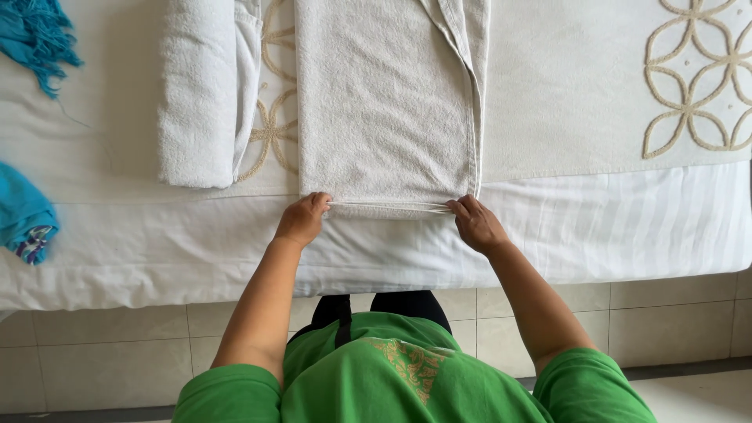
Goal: Folding and rolling bath towels on a bed and then using a cleaning cloth to wipe down furniture surfaces in a hotel room.
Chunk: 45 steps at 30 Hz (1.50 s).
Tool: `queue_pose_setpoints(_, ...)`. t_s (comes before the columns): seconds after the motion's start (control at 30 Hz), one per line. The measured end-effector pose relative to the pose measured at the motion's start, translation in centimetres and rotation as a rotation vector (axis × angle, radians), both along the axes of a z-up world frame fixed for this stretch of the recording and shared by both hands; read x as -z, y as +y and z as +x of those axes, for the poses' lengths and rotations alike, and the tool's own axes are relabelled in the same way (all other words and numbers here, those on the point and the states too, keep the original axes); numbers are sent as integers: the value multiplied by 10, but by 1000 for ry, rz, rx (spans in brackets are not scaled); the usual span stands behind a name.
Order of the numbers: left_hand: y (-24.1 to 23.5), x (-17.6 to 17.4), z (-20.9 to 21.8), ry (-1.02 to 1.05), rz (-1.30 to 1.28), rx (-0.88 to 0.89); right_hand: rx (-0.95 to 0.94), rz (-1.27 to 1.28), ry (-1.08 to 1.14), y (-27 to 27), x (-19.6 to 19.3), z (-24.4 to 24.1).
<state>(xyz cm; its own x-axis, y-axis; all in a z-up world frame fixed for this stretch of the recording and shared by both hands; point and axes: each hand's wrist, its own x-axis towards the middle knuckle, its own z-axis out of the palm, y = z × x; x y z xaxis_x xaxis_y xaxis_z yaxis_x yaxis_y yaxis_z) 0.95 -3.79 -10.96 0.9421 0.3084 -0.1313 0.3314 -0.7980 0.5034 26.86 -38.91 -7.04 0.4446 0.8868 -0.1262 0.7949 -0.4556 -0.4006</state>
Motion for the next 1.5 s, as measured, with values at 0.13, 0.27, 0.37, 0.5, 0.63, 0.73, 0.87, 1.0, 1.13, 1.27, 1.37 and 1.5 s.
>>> queue_pose_setpoints(0.13, 8, -11, 21, 66, -30, -32, 171, -129, 123, 23, -5, 8)
queue_pose_setpoints(0.27, 7, 7, 23, -18, 339, 214, 65, 39, -292, 20, 39, 14)
queue_pose_setpoints(0.37, 3, 0, 19, 27, 514, 456, -117, -139, -357, 19, 50, 5)
queue_pose_setpoints(0.5, 3, -37, 15, -80, 565, 486, -144, 25, -307, 39, -4, 4)
queue_pose_setpoints(0.63, 14, -17, 14, -10, 595, 426, -221, 45, -456, 37, 4, 19)
queue_pose_setpoints(0.73, 27, -19, 24, 18, 366, 307, -221, 22, -380, 44, -5, 32)
queue_pose_setpoints(0.87, 51, -24, 47, 162, 14, 87, -1, -40, -103, 63, 0, 61)
queue_pose_setpoints(1.0, 58, -31, 77, 192, -134, -99, 136, -38, -86, 86, 12, 76)
queue_pose_setpoints(1.13, 57, -16, 70, -50, 203, -13, -44, -46, -432, 83, 30, 74)
queue_pose_setpoints(1.27, 50, -40, 60, -183, 281, 219, -163, 128, -365, 84, -15, 60)
queue_pose_setpoints(1.37, 49, -47, 59, -289, 340, 237, -151, 123, -456, 90, -18, 56)
queue_pose_setpoints(1.5, 55, -27, 77, -113, 355, 183, -65, -65, -509, 110, -10, 60)
